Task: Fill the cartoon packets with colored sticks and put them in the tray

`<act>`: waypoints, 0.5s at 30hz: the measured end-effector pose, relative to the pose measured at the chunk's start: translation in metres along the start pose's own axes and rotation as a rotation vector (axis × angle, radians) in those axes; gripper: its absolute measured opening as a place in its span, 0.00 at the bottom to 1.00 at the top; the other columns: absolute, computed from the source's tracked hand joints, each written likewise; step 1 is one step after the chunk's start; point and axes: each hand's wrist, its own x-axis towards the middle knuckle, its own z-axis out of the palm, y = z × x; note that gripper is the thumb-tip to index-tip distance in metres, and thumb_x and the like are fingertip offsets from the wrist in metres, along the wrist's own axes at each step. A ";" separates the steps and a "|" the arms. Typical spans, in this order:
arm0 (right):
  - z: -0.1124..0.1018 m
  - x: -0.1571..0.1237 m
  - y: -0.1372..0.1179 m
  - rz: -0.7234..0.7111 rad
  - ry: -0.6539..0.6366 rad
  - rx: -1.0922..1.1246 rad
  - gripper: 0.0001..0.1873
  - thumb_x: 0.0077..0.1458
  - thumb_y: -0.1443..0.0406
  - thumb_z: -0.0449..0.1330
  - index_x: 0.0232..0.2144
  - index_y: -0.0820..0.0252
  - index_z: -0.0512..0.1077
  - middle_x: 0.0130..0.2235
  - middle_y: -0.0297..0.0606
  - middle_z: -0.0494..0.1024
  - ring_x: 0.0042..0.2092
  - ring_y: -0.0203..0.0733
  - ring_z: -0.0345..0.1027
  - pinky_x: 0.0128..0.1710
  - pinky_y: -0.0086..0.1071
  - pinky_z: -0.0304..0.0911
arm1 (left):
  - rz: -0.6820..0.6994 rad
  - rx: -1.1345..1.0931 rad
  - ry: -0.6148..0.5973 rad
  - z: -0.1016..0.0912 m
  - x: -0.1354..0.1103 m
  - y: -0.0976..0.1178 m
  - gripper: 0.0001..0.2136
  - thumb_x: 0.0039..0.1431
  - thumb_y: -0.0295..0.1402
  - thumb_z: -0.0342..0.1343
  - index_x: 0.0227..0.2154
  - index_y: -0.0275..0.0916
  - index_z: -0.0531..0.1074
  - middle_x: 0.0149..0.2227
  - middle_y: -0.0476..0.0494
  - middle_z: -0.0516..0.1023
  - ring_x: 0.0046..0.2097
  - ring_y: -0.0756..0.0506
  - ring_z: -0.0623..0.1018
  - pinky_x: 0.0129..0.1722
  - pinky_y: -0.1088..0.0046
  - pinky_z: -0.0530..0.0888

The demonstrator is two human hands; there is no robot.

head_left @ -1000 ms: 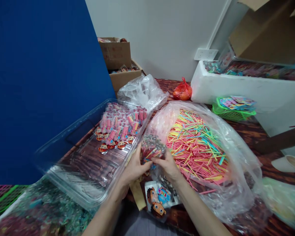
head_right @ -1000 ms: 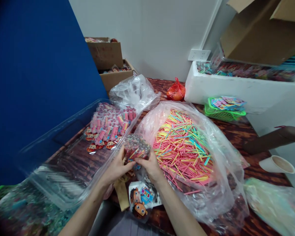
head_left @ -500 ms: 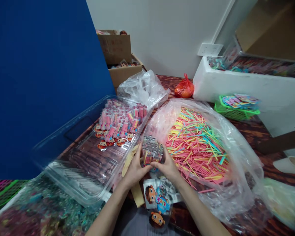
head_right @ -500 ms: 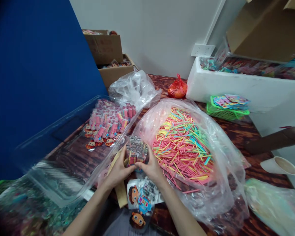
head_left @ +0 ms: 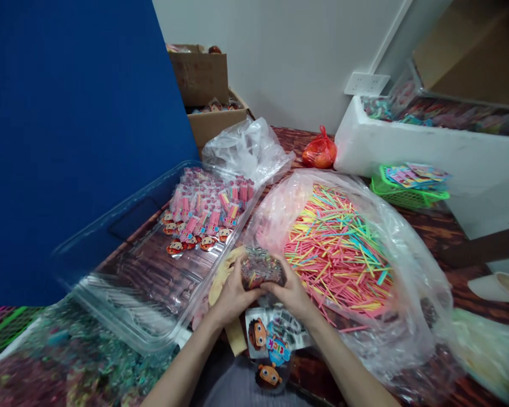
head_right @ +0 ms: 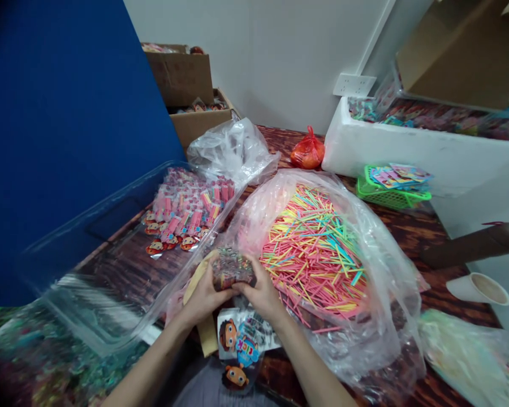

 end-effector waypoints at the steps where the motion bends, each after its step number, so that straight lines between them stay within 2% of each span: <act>1: 0.001 -0.002 -0.002 -0.021 0.000 -0.026 0.31 0.49 0.64 0.67 0.55 0.52 0.66 0.53 0.38 0.73 0.57 0.50 0.66 0.60 0.47 0.57 | 0.000 -0.020 0.013 0.001 -0.001 -0.001 0.35 0.47 0.33 0.67 0.58 0.40 0.58 0.53 0.40 0.72 0.55 0.39 0.73 0.57 0.57 0.69; 3: 0.002 -0.006 -0.010 -0.055 -0.003 -0.087 0.32 0.51 0.65 0.66 0.57 0.51 0.64 0.57 0.39 0.71 0.60 0.50 0.62 0.62 0.46 0.56 | 0.002 -0.063 0.059 0.004 -0.002 -0.001 0.36 0.46 0.31 0.67 0.58 0.40 0.57 0.52 0.41 0.73 0.54 0.40 0.74 0.57 0.59 0.69; 5: 0.001 -0.012 -0.017 -0.078 -0.006 -0.163 0.40 0.51 0.65 0.66 0.63 0.49 0.56 0.62 0.41 0.64 0.64 0.50 0.56 0.64 0.47 0.52 | -0.014 -0.104 0.081 0.006 -0.002 -0.001 0.36 0.45 0.30 0.68 0.57 0.40 0.59 0.51 0.42 0.74 0.52 0.41 0.75 0.55 0.60 0.71; 8: -0.006 -0.021 -0.024 -0.142 0.034 -0.270 0.46 0.53 0.66 0.66 0.66 0.47 0.45 0.66 0.43 0.56 0.67 0.49 0.50 0.65 0.49 0.49 | -0.028 -0.171 0.037 0.008 -0.003 0.002 0.29 0.47 0.31 0.66 0.53 0.40 0.64 0.48 0.43 0.76 0.48 0.42 0.77 0.51 0.63 0.73; 11: -0.016 -0.028 -0.028 -0.233 0.102 -0.375 0.38 0.56 0.66 0.63 0.63 0.47 0.51 0.65 0.44 0.56 0.66 0.50 0.50 0.64 0.52 0.51 | -0.033 -0.198 0.014 0.010 -0.005 0.004 0.25 0.49 0.31 0.66 0.50 0.40 0.66 0.46 0.45 0.77 0.47 0.44 0.78 0.50 0.64 0.74; 15: -0.026 -0.033 -0.037 -0.304 0.064 -0.602 0.22 0.56 0.67 0.62 0.53 0.51 0.65 0.63 0.45 0.57 0.65 0.52 0.51 0.63 0.53 0.53 | -0.060 -0.213 0.001 0.012 -0.008 0.003 0.26 0.50 0.31 0.66 0.51 0.40 0.65 0.47 0.44 0.77 0.47 0.44 0.78 0.49 0.64 0.74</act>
